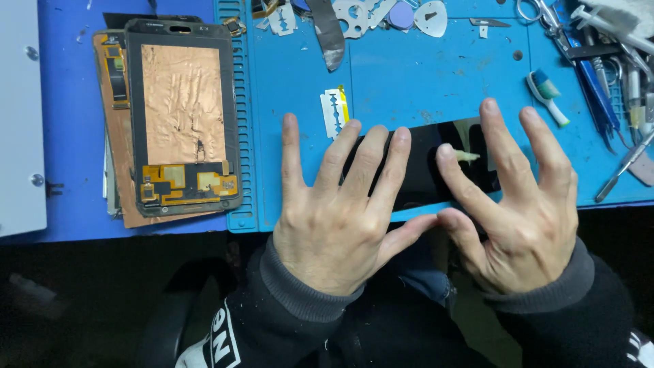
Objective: The person works at a repair bench fitting a black display panel onto a phone body, pressing along the edges with their fingers and peeling off small adhesive residue from the screen edge. They lift and reposition the panel repeatedly, then continue pressing the screen down to seat it.
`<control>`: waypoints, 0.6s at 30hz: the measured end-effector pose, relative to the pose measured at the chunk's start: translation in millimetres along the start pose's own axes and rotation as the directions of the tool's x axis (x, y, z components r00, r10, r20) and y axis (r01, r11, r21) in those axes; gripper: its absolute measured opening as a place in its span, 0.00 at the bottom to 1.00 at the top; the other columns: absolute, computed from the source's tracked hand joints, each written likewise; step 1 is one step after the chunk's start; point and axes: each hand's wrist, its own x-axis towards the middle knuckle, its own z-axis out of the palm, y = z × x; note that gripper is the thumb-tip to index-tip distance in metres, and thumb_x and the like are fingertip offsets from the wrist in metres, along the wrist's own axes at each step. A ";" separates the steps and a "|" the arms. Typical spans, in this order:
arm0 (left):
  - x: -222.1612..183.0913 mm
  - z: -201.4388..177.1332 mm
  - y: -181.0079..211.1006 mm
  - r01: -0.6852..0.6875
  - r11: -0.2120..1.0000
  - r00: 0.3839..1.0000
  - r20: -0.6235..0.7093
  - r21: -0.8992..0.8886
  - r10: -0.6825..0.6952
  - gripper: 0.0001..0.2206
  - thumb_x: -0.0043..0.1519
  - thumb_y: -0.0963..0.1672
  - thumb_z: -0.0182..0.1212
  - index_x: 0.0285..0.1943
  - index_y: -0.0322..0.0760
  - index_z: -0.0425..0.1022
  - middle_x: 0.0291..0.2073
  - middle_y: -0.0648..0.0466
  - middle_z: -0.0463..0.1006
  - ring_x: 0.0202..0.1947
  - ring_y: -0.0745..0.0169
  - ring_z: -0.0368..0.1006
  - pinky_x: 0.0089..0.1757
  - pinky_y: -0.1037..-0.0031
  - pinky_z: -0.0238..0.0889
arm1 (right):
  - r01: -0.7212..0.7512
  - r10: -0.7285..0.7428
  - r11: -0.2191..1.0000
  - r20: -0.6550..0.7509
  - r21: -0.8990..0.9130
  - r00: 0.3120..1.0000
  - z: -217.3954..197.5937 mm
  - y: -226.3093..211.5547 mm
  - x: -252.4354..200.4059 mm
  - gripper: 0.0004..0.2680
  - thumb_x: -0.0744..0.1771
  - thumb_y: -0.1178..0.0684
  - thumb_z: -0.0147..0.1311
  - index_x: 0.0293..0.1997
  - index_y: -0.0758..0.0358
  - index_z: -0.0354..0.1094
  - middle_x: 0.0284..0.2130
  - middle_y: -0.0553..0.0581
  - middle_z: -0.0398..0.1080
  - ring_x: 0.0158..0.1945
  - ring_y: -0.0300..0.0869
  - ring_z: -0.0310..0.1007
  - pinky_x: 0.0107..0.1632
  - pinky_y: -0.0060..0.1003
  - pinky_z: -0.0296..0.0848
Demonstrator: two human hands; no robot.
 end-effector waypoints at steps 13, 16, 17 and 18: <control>10.0 8.2 10.4 -0.039 0.997 0.998 0.049 0.064 0.036 0.41 0.54 0.63 0.69 0.66 0.29 0.72 0.55 0.44 0.68 0.59 0.40 0.60 0.62 0.22 0.33 | -0.125 0.136 0.966 -0.030 0.227 0.990 -5.6 -22.5 -13.9 0.18 0.67 0.52 0.52 0.62 0.70 0.70 0.69 0.76 0.57 0.78 0.68 0.41 0.77 0.61 0.50; 12.8 8.6 9.8 -0.072 0.996 0.996 0.065 0.060 0.069 0.43 0.51 0.61 0.72 0.67 0.29 0.70 0.58 0.47 0.69 0.60 0.43 0.61 0.63 0.23 0.37 | -0.104 0.113 0.973 -0.035 0.204 0.993 -5.3 -22.8 -14.3 0.18 0.67 0.52 0.53 0.62 0.71 0.70 0.69 0.76 0.57 0.77 0.68 0.42 0.77 0.61 0.51; 13.5 9.1 8.4 -0.084 0.995 0.994 0.067 0.045 0.081 0.43 0.48 0.61 0.74 0.66 0.29 0.71 0.58 0.49 0.69 0.58 0.45 0.61 0.64 0.25 0.36 | -0.108 0.113 0.982 -0.021 0.152 0.993 -5.3 -22.8 -14.6 0.19 0.67 0.49 0.52 0.63 0.69 0.71 0.70 0.75 0.56 0.77 0.68 0.42 0.76 0.61 0.51; 14.2 9.7 6.9 -0.096 0.995 0.993 0.068 0.030 0.094 0.44 0.46 0.60 0.76 0.65 0.29 0.72 0.57 0.50 0.69 0.57 0.46 0.62 0.64 0.27 0.36 | -0.111 0.112 0.989 -0.007 0.099 0.994 -5.2 -22.7 -14.8 0.20 0.67 0.46 0.51 0.63 0.68 0.71 0.70 0.75 0.56 0.77 0.67 0.42 0.75 0.60 0.51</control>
